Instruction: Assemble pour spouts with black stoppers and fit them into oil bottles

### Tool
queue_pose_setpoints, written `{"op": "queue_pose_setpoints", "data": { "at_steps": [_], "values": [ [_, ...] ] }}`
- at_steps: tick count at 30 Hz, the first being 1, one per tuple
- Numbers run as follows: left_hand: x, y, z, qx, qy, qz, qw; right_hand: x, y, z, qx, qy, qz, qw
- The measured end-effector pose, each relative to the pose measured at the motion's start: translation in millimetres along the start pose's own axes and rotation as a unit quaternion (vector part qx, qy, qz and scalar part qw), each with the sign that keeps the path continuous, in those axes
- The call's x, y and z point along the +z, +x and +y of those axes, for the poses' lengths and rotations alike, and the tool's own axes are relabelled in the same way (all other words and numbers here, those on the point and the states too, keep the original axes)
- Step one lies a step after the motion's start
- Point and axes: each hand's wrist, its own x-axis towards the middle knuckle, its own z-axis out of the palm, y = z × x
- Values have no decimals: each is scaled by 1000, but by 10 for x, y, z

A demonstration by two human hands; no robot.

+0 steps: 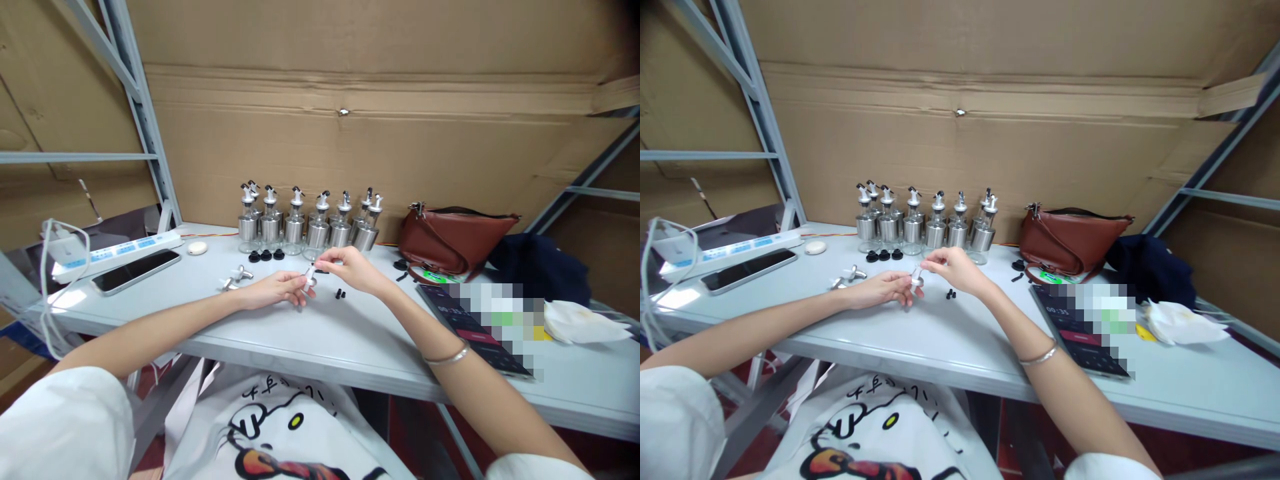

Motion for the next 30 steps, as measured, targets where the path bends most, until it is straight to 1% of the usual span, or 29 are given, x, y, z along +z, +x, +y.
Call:
{"op": "queue_pose_setpoints", "data": {
  "at_steps": [4,7,9,12,14,16,19,22,26,28,30],
  "values": [
    [10,17,-8,0,-4,2,1000,1,14,1,11,7,-7,1000],
    [16,29,-12,-3,-14,14,1000,-94,15,39,32,-1,-27,999],
    [16,33,-14,-7,-24,21,999,-199,6,108,48,-13,-66,997],
    [13,36,-20,-11,-34,23,999,-334,-13,255,48,-58,-170,983],
    [12,38,-23,-13,-36,25,999,-363,-20,342,36,-90,-223,970],
    [15,39,-20,-14,-37,26,999,-342,-18,400,27,-99,-249,963],
    [23,40,-11,-15,-40,27,999,-273,-6,438,17,-80,-274,958],
    [27,40,-7,-18,-42,24,999,-224,6,450,15,-69,-281,957],
    [27,38,-4,-17,-40,24,999,-215,11,428,33,-51,-254,965],
    [30,35,2,-18,-36,25,999,-220,10,388,60,7,-225,973],
    [31,33,9,-18,-31,24,999,-218,9,327,93,94,-187,973]
  ]
}}
